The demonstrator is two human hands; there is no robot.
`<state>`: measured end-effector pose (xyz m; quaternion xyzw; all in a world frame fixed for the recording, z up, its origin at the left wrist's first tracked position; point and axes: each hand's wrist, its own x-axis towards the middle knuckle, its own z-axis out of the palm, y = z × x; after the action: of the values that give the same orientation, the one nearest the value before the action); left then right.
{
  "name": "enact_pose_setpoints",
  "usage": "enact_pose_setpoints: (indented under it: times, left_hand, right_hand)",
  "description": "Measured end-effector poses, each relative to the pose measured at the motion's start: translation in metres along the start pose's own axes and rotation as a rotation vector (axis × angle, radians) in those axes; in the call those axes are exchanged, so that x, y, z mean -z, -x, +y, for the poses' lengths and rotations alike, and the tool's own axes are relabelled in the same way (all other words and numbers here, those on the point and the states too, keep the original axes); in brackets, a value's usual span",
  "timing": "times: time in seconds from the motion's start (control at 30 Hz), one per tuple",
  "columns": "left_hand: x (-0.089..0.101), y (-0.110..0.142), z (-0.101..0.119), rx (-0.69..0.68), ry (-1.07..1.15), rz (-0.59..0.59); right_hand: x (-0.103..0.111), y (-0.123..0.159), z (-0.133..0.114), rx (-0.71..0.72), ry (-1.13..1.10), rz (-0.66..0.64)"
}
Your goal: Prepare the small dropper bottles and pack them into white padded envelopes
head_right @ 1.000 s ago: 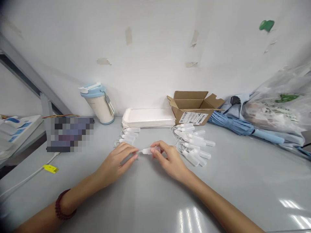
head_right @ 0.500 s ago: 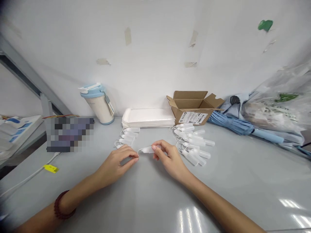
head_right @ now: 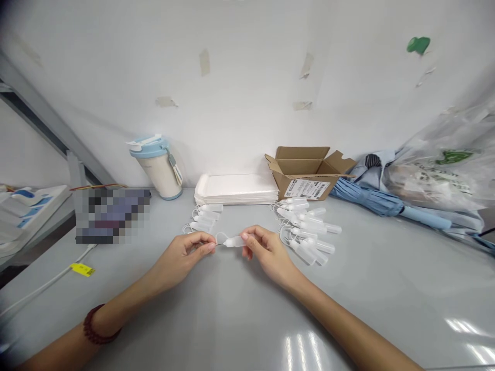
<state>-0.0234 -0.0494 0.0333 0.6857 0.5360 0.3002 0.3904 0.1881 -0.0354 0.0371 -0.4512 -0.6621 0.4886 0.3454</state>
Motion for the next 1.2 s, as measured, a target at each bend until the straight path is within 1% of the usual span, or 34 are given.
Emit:
enact_pose_setpoints:
  times: [0.3, 0.87, 1.07, 1.2]
  left_hand:
    - [-0.0012, 0.0009, 0.0004, -0.038, 0.020, -0.004]
    - [-0.0011, 0.0005, 0.0013, -0.005, 0.133, -0.031]
    - [-0.0018, -0.0002, 0.0002, -0.022, 0.116, -0.027]
    - [-0.0039, 0.0013, -0.0013, -0.042, 0.026, 0.000]
  right_hand:
    - [-0.0003, 0.0006, -0.0004, -0.003, 0.013, -0.005]
    - [-0.0004, 0.0011, -0.0006, -0.006, -0.014, -0.002]
    - [-0.0009, 0.0023, -0.0008, 0.005, 0.025, 0.001]
    - [-0.0029, 0.0042, 0.0022, 0.032, 0.105, 0.013]
